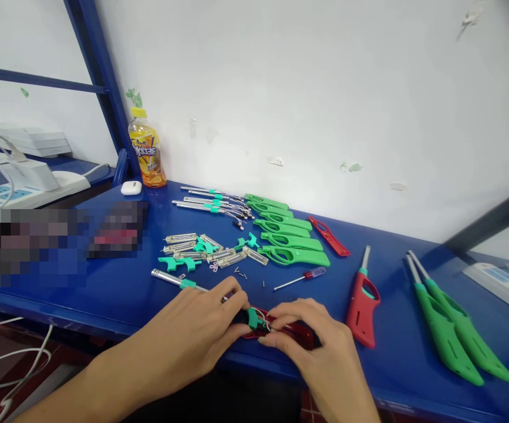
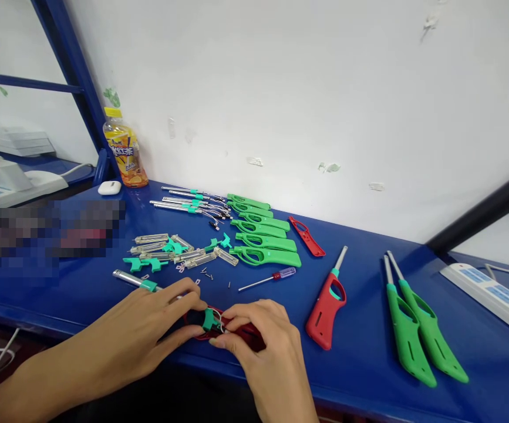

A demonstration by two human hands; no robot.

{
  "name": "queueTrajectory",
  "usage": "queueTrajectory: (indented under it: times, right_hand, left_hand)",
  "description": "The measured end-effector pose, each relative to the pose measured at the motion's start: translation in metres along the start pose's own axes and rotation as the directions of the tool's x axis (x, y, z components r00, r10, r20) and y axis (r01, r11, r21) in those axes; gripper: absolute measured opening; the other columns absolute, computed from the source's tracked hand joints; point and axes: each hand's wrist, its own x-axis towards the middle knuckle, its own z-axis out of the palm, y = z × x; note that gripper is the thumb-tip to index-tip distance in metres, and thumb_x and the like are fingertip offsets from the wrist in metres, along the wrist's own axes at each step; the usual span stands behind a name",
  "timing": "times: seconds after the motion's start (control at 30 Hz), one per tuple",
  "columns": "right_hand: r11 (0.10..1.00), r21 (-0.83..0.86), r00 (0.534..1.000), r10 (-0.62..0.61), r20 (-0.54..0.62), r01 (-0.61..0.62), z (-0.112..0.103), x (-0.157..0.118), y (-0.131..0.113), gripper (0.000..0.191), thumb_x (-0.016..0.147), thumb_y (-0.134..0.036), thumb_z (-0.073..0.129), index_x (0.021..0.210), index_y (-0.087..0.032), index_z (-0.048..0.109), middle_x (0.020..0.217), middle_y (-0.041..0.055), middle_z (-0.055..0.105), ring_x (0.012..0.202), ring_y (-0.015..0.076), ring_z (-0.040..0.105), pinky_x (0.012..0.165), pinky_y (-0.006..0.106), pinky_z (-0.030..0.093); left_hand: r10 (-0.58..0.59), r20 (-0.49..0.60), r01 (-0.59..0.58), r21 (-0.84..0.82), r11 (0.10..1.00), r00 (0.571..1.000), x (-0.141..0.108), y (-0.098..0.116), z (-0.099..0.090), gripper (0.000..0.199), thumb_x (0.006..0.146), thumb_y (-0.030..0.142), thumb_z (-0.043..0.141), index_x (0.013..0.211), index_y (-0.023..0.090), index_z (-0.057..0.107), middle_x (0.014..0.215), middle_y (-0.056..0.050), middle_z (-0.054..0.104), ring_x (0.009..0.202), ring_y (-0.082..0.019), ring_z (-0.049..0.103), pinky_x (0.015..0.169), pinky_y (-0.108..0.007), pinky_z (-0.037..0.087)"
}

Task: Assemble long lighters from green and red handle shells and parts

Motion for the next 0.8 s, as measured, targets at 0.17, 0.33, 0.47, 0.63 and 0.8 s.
queueTrajectory:
  times: [0.17,0.33,0.47,0.63,0.8]
  right_hand:
    - [0.980,-0.026,0.979,-0.195,0.068,0.197,-0.0026,-0.0009,-0.0036,0.017,0.098,-0.016,0.078,0.099,-0.033,0.078,0.093,-0.0055,0.081,0.092,0.0218,0.075,0.088,0.034,0.056]
    - [0.979,-0.044,0.977,-0.197,0.085,0.201,-0.0060,-0.0002,-0.0030,0.019,0.100,-0.014,0.075,0.100,-0.033,0.078,0.096,-0.0064,0.082,0.092,0.0200,0.076,0.094,0.034,0.054]
    - [0.996,-0.014,0.992,-0.085,0.091,0.086,-0.0077,0.0000,-0.0001,0.012,0.098,-0.022,0.082,0.097,-0.034,0.079,0.096,-0.0081,0.082,0.089,0.0181,0.075,0.082,0.028,0.057]
    - [0.995,-0.058,0.995,-0.079,0.067,0.083,-0.0068,0.0007,0.0003,0.020,0.102,-0.045,0.077,0.087,-0.032,0.075,0.086,-0.0071,0.076,0.080,0.0179,0.069,0.073,0.029,0.052]
    - [0.986,-0.142,0.989,-0.063,0.131,0.082,-0.0034,-0.0011,0.0023,0.028,0.104,-0.052,0.072,0.085,-0.031,0.072,0.083,-0.0057,0.073,0.079,0.0211,0.063,0.075,0.035,0.045]
  left_hand:
    - [0.000,0.010,0.000,-0.005,1.000,1.000,-0.0011,-0.0001,0.0005,0.008,0.111,0.029,0.056,0.115,0.025,0.062,0.113,-0.003,0.067,0.074,-0.023,0.068,0.059,-0.036,0.041]
    - [-0.001,0.007,0.002,-0.027,1.000,1.000,-0.0002,0.0008,-0.0030,0.007,0.111,0.028,0.056,0.114,0.025,0.062,0.112,-0.003,0.066,0.075,-0.024,0.068,0.060,-0.038,0.042]
    - [0.007,0.000,-0.007,-0.038,0.999,1.000,-0.0011,0.0006,-0.0027,0.008,0.112,0.029,0.057,0.117,0.025,0.061,0.116,-0.003,0.066,0.081,-0.024,0.069,0.064,-0.037,0.044]
    - [0.000,0.000,0.000,-0.056,0.998,1.000,-0.0033,-0.0013,-0.0001,0.010,0.113,0.032,0.055,0.117,0.025,0.061,0.120,-0.004,0.066,0.084,-0.024,0.070,0.068,-0.037,0.045]
    - [-0.008,-0.006,0.008,-0.077,0.997,1.000,-0.0032,-0.0035,-0.0008,0.010,0.113,0.033,0.054,0.117,0.026,0.060,0.118,-0.003,0.065,0.082,-0.024,0.069,0.065,-0.038,0.044]
